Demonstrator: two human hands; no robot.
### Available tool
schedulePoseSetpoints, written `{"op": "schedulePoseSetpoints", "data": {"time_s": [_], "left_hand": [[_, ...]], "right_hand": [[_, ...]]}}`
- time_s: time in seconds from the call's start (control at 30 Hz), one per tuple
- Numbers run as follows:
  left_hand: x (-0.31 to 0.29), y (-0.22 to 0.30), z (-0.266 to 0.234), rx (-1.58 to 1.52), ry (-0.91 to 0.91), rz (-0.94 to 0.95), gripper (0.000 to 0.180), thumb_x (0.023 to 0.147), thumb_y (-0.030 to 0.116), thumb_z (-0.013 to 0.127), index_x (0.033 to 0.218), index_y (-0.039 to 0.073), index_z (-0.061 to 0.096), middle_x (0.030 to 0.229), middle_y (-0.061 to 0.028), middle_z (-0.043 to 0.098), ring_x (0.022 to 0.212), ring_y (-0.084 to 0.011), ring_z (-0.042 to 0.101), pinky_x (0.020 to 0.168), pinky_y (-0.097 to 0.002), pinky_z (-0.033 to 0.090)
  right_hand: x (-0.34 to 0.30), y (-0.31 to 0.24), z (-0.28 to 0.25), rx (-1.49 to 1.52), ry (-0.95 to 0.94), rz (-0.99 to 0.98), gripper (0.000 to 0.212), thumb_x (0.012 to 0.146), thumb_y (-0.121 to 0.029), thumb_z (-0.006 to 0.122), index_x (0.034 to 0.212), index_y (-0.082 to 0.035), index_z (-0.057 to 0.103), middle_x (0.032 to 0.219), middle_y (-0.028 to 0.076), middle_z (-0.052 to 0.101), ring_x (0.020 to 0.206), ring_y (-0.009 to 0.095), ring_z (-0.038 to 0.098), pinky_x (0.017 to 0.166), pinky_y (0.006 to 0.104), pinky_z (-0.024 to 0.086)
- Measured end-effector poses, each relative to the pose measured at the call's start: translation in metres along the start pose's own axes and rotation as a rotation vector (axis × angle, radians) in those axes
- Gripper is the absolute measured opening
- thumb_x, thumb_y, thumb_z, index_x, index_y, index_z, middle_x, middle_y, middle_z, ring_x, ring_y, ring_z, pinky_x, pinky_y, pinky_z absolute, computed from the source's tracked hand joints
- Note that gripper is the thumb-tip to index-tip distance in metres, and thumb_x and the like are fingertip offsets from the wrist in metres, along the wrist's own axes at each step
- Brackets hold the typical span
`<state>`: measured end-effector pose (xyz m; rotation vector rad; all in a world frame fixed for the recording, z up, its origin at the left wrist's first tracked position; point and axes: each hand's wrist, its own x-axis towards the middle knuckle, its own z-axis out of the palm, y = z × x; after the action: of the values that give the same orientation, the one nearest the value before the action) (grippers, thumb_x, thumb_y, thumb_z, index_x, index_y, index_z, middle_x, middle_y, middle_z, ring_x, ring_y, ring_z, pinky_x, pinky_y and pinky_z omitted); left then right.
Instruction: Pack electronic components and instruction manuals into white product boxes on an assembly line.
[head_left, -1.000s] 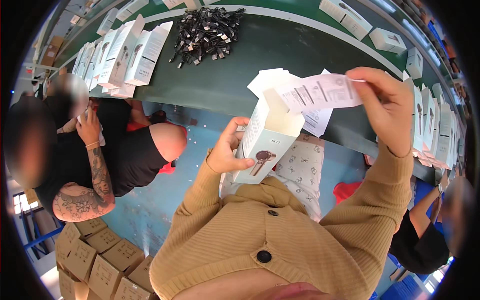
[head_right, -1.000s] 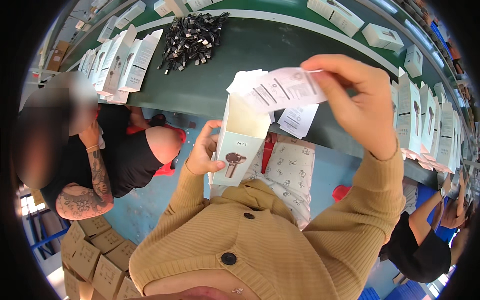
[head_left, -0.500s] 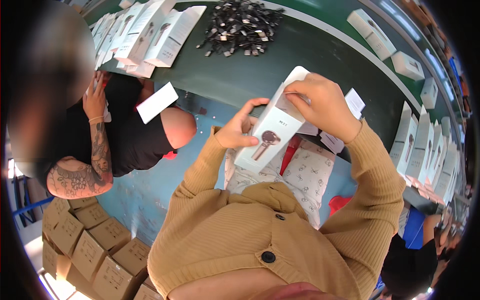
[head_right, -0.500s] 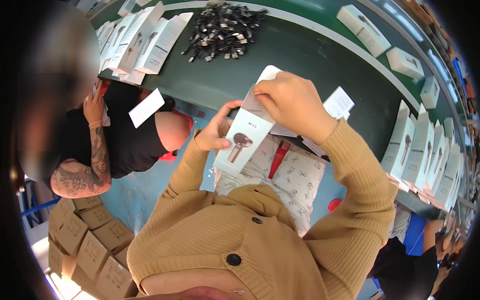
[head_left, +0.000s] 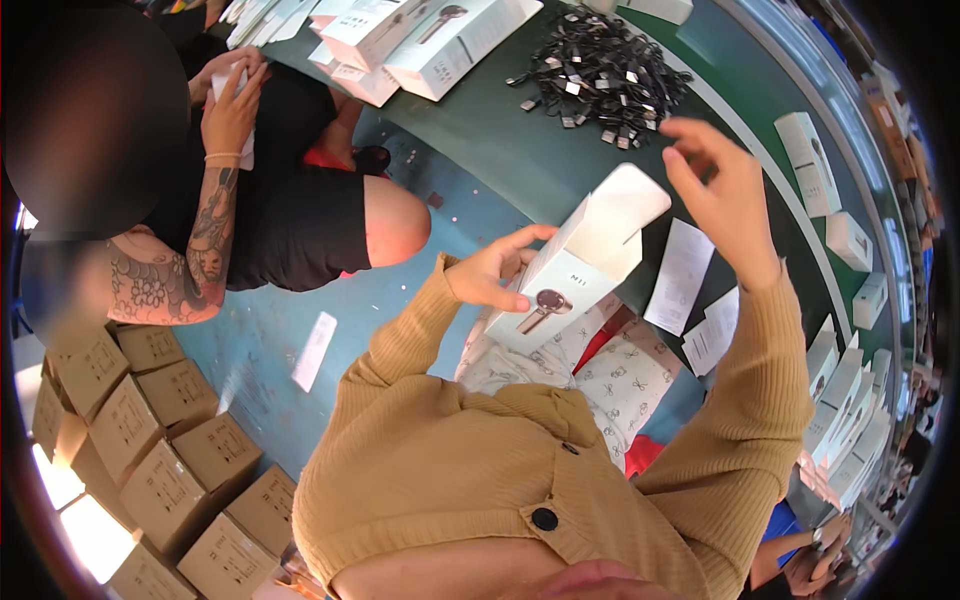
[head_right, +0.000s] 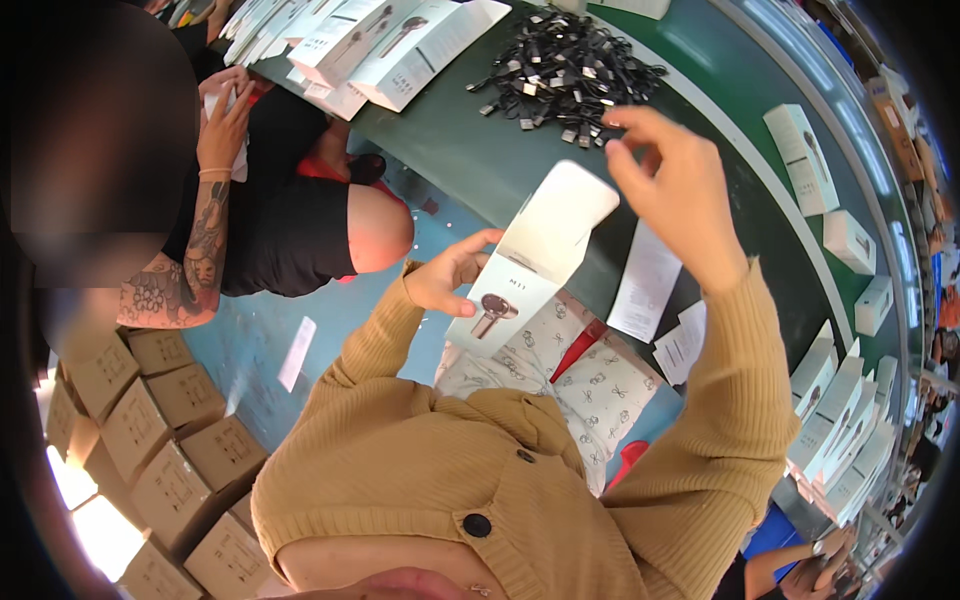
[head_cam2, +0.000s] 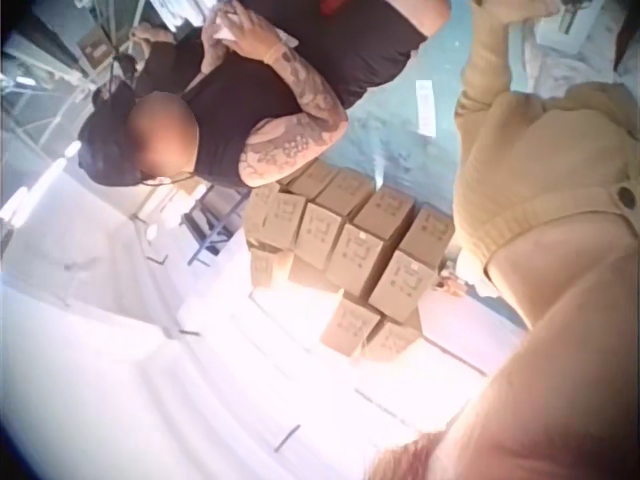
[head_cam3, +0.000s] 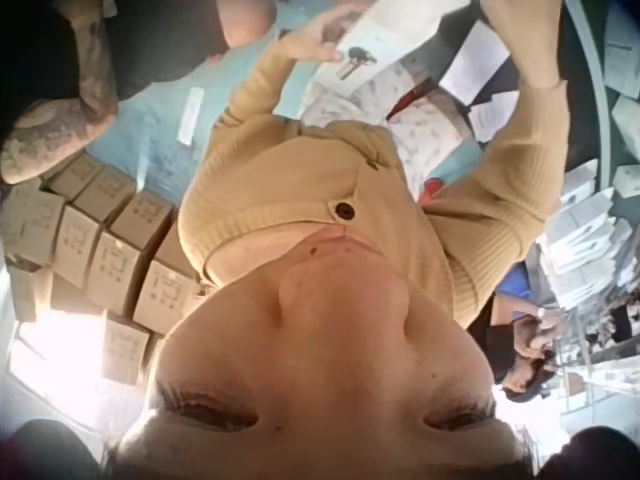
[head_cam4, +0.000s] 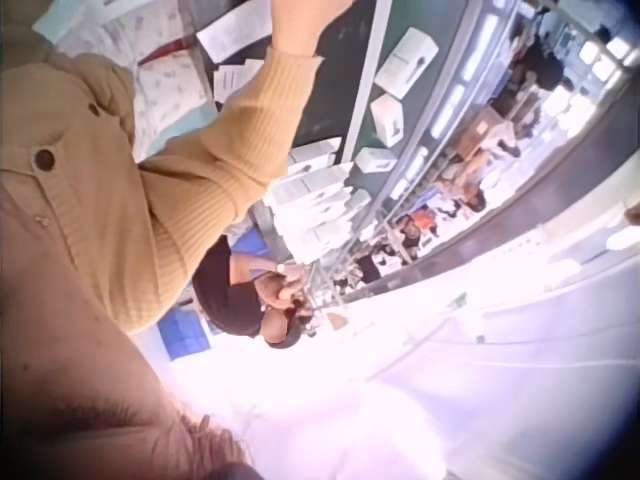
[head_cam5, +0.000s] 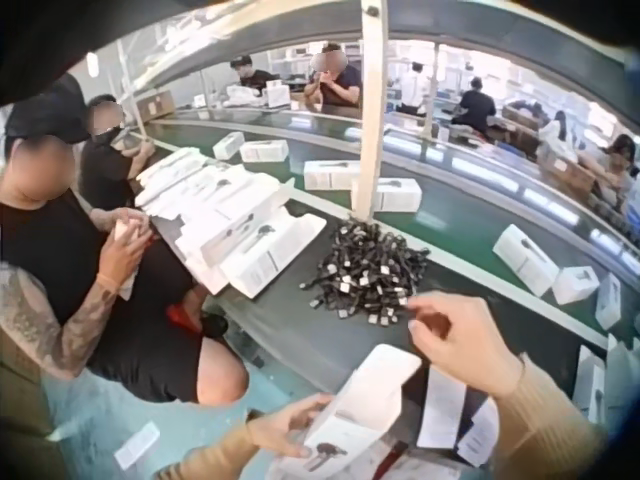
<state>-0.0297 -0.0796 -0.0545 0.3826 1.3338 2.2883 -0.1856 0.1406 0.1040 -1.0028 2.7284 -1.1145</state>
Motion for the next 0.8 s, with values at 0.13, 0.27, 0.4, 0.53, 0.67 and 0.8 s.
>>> {"op": "schedulePoseSetpoints", "data": {"time_s": [0.13, 0.27, 0.4, 0.53, 0.67, 0.8], "left_hand": [[-0.007, -0.012, 0.002, -0.053, 0.030, 0.028, 0.096, 0.070, 0.020, 0.080, 0.143, 0.004, 0.020, 0.123, -0.0154, 0.055, 0.116, -0.0212, 0.051, 0.099, -0.0350, 0.038], [-0.013, -0.017, 0.003, -0.038, 0.091, 0.084, 0.096, 0.070, 0.020, 0.080, 0.143, 0.004, 0.019, 0.124, -0.0158, 0.055, 0.116, -0.0213, 0.051, 0.099, -0.0348, 0.038], [-0.013, -0.013, 0.006, -0.090, 0.102, 0.091, 0.096, 0.070, 0.020, 0.080, 0.143, 0.003, 0.020, 0.123, -0.0161, 0.055, 0.115, -0.0212, 0.052, 0.099, -0.0342, 0.038], [-0.010, -0.017, 0.007, -0.110, 0.102, 0.103, 0.095, 0.071, 0.018, 0.079, 0.143, 0.003, 0.020, 0.121, -0.0159, 0.056, 0.114, -0.0208, 0.052, 0.098, -0.0336, 0.038], [-0.007, -0.018, 0.010, -0.079, 0.109, 0.083, 0.096, 0.070, 0.016, 0.079, 0.144, 0.004, 0.019, 0.121, -0.0159, 0.056, 0.113, -0.0201, 0.053, 0.098, -0.0335, 0.038], [-0.005, -0.016, 0.018, -0.057, 0.121, 0.090, 0.096, 0.070, 0.015, 0.079, 0.144, 0.004, 0.019, 0.122, -0.0157, 0.056, 0.114, -0.0206, 0.052, 0.099, -0.0341, 0.037]], "right_hand": [[0.037, 0.026, 0.032, -0.458, 0.108, -0.259, 0.037, 0.081, -0.018, 0.067, 0.117, -0.014, 0.059, 0.095, 0.009, 0.058, 0.079, 0.026, 0.060, 0.063, 0.0365, 0.051], [0.061, 0.028, 0.054, -0.593, 0.122, -0.255, 0.019, 0.082, -0.017, 0.065, 0.098, -0.011, 0.057, 0.092, 0.009, 0.054, 0.085, 0.028, 0.060, 0.065, 0.0395, 0.052], [0.060, 0.033, 0.054, -0.588, 0.061, -0.195, 0.017, 0.080, -0.010, 0.063, 0.093, -0.011, 0.054, 0.091, 0.008, 0.055, 0.081, 0.028, 0.061, 0.063, 0.0409, 0.051], [0.054, 0.040, 0.044, -0.414, 0.065, -0.225, 0.015, 0.079, -0.006, 0.062, 0.093, -0.008, 0.057, 0.086, 0.009, 0.057, 0.077, 0.029, 0.061, 0.062, 0.0404, 0.049], [0.045, 0.042, 0.025, -0.075, 0.129, -0.164, 0.016, 0.080, -0.003, 0.061, 0.095, -0.005, 0.063, 0.077, 0.005, 0.058, 0.069, 0.019, 0.058, 0.060, 0.0320, 0.046], [0.016, 0.000, -0.016, 0.038, 0.199, -0.152, 0.019, 0.083, 0.000, 0.059, 0.099, -0.005, 0.067, 0.079, 0.003, 0.059, 0.065, 0.012, 0.054, 0.060, 0.0249, 0.044]]}}
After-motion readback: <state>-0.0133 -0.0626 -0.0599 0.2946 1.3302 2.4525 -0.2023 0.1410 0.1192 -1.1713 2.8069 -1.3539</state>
